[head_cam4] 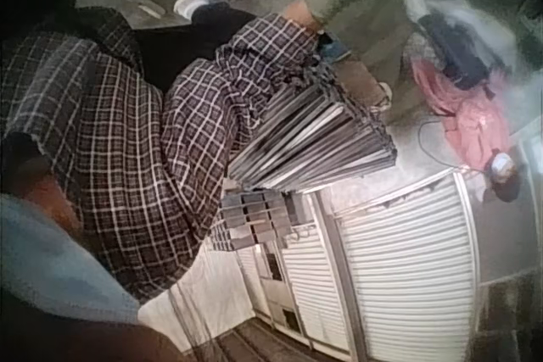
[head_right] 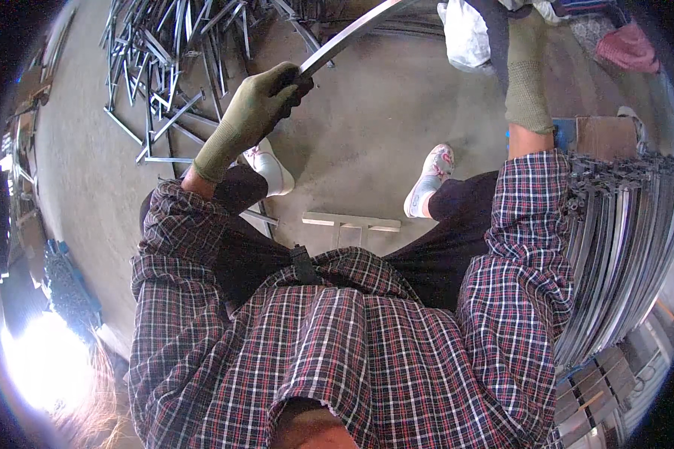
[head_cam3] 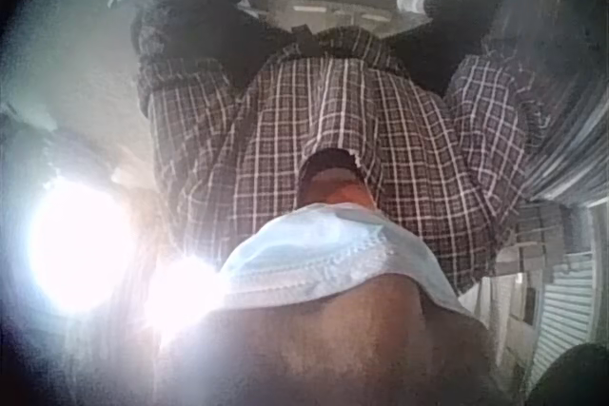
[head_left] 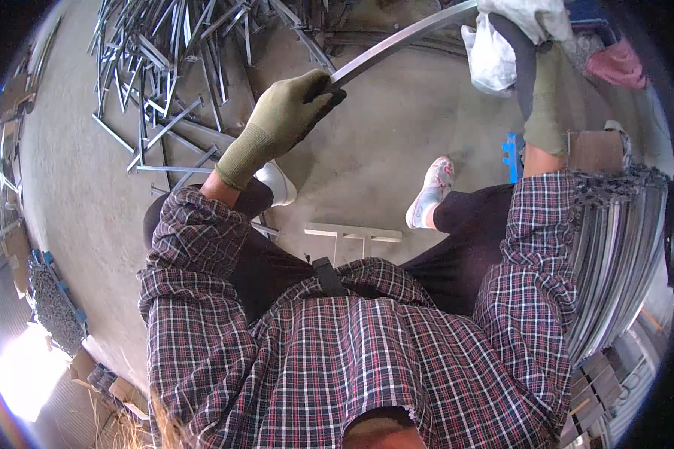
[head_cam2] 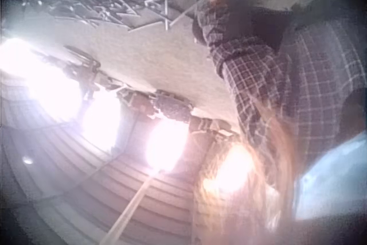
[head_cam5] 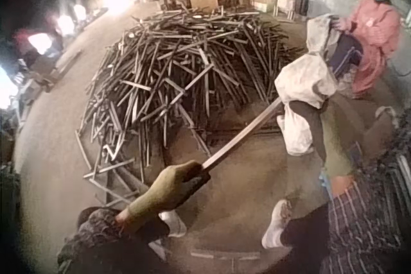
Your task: Picking up individual curved metal parts from a pile, wiping them with a cloth, and stacking them neatly on a pallet.
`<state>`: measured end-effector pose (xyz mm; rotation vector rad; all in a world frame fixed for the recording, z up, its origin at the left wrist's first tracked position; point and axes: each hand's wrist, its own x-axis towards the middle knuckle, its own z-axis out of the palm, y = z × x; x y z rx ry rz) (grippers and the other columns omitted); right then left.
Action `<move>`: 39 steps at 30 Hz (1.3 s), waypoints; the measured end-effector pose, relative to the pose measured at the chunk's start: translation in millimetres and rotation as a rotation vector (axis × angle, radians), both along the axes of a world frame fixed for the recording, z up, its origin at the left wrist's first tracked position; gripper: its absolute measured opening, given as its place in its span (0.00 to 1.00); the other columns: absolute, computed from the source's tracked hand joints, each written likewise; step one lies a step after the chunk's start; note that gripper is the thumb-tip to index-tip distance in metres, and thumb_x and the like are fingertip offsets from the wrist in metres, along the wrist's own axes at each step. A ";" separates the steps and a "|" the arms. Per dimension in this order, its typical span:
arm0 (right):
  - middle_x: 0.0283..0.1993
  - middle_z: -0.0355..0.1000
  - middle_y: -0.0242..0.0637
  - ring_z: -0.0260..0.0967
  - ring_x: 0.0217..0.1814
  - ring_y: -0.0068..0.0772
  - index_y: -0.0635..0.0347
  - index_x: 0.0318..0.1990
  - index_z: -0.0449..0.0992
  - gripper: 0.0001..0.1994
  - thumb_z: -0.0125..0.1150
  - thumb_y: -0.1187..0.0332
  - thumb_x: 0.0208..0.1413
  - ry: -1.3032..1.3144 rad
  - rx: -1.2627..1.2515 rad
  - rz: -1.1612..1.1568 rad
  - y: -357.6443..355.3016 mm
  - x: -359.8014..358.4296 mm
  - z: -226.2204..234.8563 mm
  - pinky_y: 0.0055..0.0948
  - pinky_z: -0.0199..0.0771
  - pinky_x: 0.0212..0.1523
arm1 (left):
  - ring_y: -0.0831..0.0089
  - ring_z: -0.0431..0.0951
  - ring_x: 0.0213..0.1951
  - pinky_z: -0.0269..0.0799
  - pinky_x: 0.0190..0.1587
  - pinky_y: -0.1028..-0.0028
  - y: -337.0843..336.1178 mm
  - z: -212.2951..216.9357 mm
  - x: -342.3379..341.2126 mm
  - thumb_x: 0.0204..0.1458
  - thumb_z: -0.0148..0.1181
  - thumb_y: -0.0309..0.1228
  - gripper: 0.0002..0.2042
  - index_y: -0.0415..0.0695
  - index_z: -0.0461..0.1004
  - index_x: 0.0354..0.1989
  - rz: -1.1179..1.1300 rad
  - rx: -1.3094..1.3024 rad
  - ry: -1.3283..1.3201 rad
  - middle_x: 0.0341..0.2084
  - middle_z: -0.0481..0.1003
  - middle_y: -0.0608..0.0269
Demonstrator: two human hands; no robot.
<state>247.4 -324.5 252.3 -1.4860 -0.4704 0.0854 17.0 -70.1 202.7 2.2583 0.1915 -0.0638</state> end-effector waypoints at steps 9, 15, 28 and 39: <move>0.41 0.79 0.31 0.75 0.36 0.27 0.56 0.48 0.79 0.10 0.68 0.67 0.60 -0.003 -0.029 -0.034 -2.0 -9.4 7.5 0.31 0.79 0.36 | 0.80 0.75 0.29 0.73 0.34 0.75 -0.8 1.1 -0.4 0.67 0.56 0.34 0.11 0.40 0.77 0.49 -0.012 0.007 0.006 0.31 0.79 0.67; 0.41 0.79 0.31 0.75 0.36 0.27 0.56 0.48 0.79 0.10 0.68 0.67 0.60 0.009 -0.016 -0.042 0.0 -10.8 4.6 0.31 0.79 0.36 | 0.80 0.74 0.29 0.73 0.34 0.75 0.9 0.6 -1.2 0.66 0.57 0.34 0.11 0.41 0.77 0.50 -0.017 0.023 0.021 0.31 0.79 0.67; 0.47 0.79 0.33 0.76 0.43 0.28 0.58 0.53 0.79 0.16 0.72 0.69 0.57 -0.119 -0.103 -0.076 -11.8 9.9 -23.6 0.34 0.80 0.42 | 0.80 0.74 0.28 0.73 0.34 0.75 -0.6 -1.3 -2.1 0.67 0.57 0.34 0.12 0.41 0.76 0.52 0.000 -0.001 0.036 0.29 0.78 0.66; 0.51 0.78 0.32 0.75 0.44 0.26 0.59 0.56 0.76 0.19 0.72 0.69 0.58 -0.056 0.021 -0.039 -10.9 12.4 -26.9 0.32 0.79 0.42 | 0.81 0.75 0.28 0.73 0.34 0.76 -2.4 -4.7 2.0 0.67 0.56 0.33 0.11 0.41 0.77 0.51 0.021 0.031 -0.031 0.30 0.79 0.67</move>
